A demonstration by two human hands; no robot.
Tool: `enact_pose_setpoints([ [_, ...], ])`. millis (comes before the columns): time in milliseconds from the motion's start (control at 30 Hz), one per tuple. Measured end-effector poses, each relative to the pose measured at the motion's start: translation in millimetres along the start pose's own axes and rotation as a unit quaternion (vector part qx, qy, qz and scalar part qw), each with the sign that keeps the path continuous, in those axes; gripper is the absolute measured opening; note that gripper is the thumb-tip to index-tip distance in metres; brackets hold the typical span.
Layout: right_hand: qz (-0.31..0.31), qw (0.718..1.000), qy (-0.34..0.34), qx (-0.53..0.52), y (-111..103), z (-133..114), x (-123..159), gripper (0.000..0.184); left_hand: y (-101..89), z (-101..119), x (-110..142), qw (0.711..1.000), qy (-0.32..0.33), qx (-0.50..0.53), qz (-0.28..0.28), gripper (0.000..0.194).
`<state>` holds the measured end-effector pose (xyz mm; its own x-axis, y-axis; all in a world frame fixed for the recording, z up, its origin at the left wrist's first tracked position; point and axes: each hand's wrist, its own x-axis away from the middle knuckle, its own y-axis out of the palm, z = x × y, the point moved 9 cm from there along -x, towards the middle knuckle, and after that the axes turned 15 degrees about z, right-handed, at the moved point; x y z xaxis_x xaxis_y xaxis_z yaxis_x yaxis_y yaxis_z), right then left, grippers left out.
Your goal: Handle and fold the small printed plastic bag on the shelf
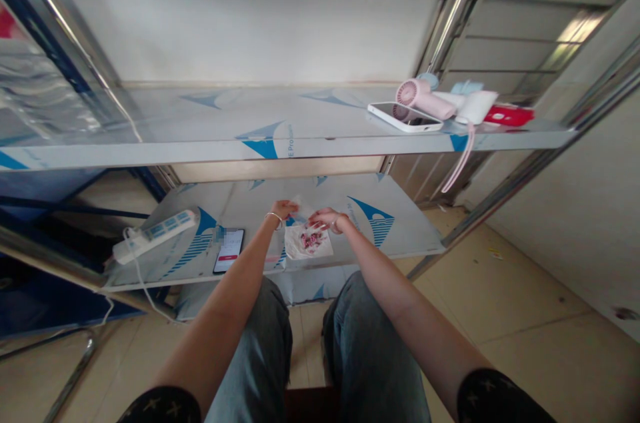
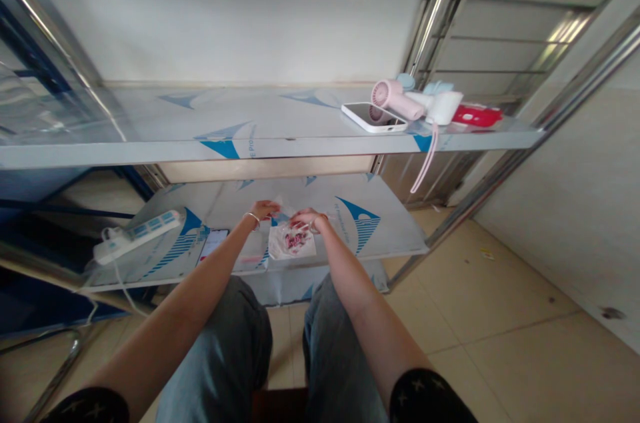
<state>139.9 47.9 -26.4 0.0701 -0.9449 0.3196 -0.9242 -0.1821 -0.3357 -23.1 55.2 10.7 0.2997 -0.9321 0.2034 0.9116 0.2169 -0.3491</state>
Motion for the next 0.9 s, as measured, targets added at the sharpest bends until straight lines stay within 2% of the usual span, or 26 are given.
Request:
enact_pose_setpoints([
  [67, 0.019, 1.0, 0.0, -0.018, -3.8, -0.9, -2.6, 0.002, -0.2, -3.9, -0.9, 1.0, -0.01, 0.006, -0.004, 0.02],
  [167, 0.046, 0.998, 0.0, -0.048, -7.1, -6.7, -2.7, 0.004, 8.9, -12.3, 1.9, 0.998, -0.023, -0.016, -0.057, 0.018],
  [267, 0.054, 0.996, 0.001, -0.066, -5.6, -13.3, 0.9, 0.007, 16.8, -15.7, 3.3, 0.993, 0.004, -0.067, -0.097, 0.012],
  [400, 0.05, 0.996, 0.003, -0.071, -2.6, -17.3, 4.7, 0.009, 18.2, -12.8, 2.2, 0.99, 0.041, -0.099, -0.097, 0.006],
  [533, 0.086, 0.994, 0.011, -0.065, -9.7, -14.5, 3.3, 0.009, 14.9, -5.0, 6.7, 0.984, 0.069, -0.139, -0.086, 0.006],
  [633, 0.106, 0.992, 0.006, -0.066, -14.7, -13.8, 0.7, 0.009, 15.1, 3.8, 12.1, 0.982, 0.097, -0.133, -0.089, 0.008],
  [800, 0.122, 0.991, -0.025, -0.056, -17.9, -13.9, -6.6, 0.009, 16.6, -1.0, 9.0, 0.984, 0.085, -0.13, -0.087, 0.011],
  [900, 0.132, 0.989, -0.042, -0.046, -18.8, -12.7, -11.6, 0.007, 16.8, -3.3, 1.3, 0.983, 0.098, -0.136, -0.072, 0.01],
])
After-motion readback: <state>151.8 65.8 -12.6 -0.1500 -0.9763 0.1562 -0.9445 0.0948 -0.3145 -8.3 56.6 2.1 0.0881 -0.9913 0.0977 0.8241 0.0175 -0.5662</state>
